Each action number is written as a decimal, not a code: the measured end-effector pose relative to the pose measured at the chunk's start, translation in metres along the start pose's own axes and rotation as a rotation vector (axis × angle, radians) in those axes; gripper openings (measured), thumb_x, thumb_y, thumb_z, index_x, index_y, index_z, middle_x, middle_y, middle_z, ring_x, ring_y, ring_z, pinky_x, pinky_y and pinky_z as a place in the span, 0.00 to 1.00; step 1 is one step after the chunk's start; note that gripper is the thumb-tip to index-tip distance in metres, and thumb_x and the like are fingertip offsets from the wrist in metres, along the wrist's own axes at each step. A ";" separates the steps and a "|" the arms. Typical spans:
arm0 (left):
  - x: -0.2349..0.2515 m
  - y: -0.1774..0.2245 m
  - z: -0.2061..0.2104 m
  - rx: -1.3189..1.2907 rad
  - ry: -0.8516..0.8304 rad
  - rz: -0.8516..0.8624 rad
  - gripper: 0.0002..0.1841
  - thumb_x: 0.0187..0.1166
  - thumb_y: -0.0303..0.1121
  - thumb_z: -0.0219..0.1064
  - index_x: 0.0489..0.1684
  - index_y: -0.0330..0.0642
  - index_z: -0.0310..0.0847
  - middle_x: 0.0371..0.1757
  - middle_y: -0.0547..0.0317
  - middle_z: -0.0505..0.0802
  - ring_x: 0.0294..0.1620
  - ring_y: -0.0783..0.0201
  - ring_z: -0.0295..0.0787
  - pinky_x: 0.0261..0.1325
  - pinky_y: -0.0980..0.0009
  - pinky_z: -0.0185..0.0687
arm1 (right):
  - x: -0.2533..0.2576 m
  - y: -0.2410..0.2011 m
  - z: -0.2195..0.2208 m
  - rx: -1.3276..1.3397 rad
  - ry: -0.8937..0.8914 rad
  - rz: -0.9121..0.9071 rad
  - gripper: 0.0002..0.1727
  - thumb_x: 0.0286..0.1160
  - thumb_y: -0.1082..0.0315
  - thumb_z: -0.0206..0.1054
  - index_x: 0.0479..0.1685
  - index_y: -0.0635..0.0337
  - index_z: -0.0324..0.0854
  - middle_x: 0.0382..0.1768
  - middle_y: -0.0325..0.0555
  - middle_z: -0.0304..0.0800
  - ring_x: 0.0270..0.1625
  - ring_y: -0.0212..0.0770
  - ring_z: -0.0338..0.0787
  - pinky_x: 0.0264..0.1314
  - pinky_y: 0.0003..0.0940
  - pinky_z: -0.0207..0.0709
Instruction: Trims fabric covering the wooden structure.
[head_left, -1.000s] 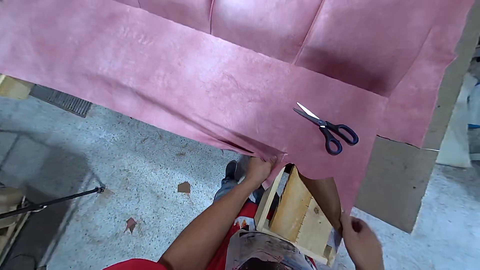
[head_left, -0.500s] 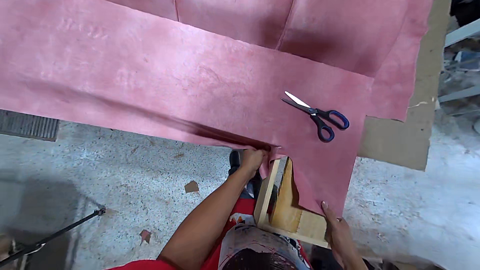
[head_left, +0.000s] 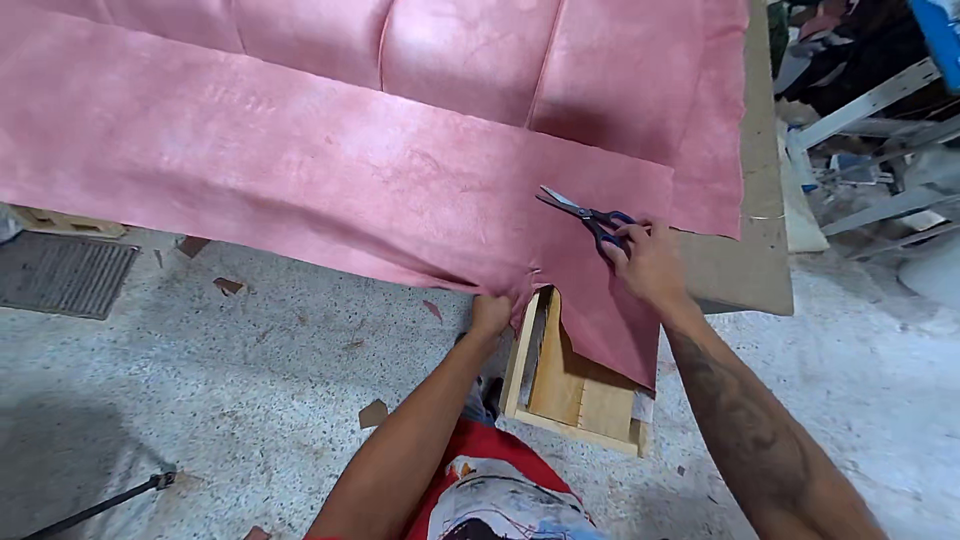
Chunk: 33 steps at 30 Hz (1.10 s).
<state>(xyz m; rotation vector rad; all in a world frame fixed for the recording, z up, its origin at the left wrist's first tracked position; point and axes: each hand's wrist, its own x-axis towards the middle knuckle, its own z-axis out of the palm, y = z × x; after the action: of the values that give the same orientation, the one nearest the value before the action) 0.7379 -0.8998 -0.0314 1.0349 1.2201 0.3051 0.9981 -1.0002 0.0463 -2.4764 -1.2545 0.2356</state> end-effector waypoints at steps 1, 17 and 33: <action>-0.017 0.003 -0.004 -0.074 0.010 0.019 0.23 0.79 0.37 0.74 0.67 0.34 0.78 0.53 0.42 0.93 0.50 0.51 0.93 0.54 0.49 0.90 | 0.005 0.002 0.001 -0.002 0.009 -0.001 0.23 0.76 0.47 0.72 0.52 0.60 0.87 0.71 0.68 0.76 0.71 0.70 0.78 0.69 0.73 0.71; -0.047 0.021 -0.008 -0.091 -0.049 -0.152 0.28 0.72 0.46 0.81 0.64 0.38 0.81 0.46 0.46 0.94 0.36 0.56 0.91 0.37 0.57 0.89 | -0.071 -0.011 -0.090 0.540 -0.724 0.444 0.13 0.74 0.62 0.67 0.47 0.61 0.89 0.37 0.48 0.91 0.36 0.42 0.88 0.42 0.42 0.85; -0.061 0.016 0.010 -0.461 0.106 -0.147 0.27 0.71 0.33 0.81 0.69 0.38 0.79 0.53 0.45 0.96 0.52 0.51 0.96 0.58 0.52 0.94 | -0.080 0.019 -0.038 1.056 -1.254 0.444 0.27 0.72 0.36 0.72 0.24 0.51 0.80 0.16 0.33 0.74 0.16 0.30 0.75 0.19 0.26 0.71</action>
<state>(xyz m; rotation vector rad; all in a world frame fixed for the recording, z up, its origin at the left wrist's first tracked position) 0.7293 -0.9379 0.0187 0.5342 1.2379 0.5036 0.9764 -1.0842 0.0736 -1.4504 -0.4872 2.1132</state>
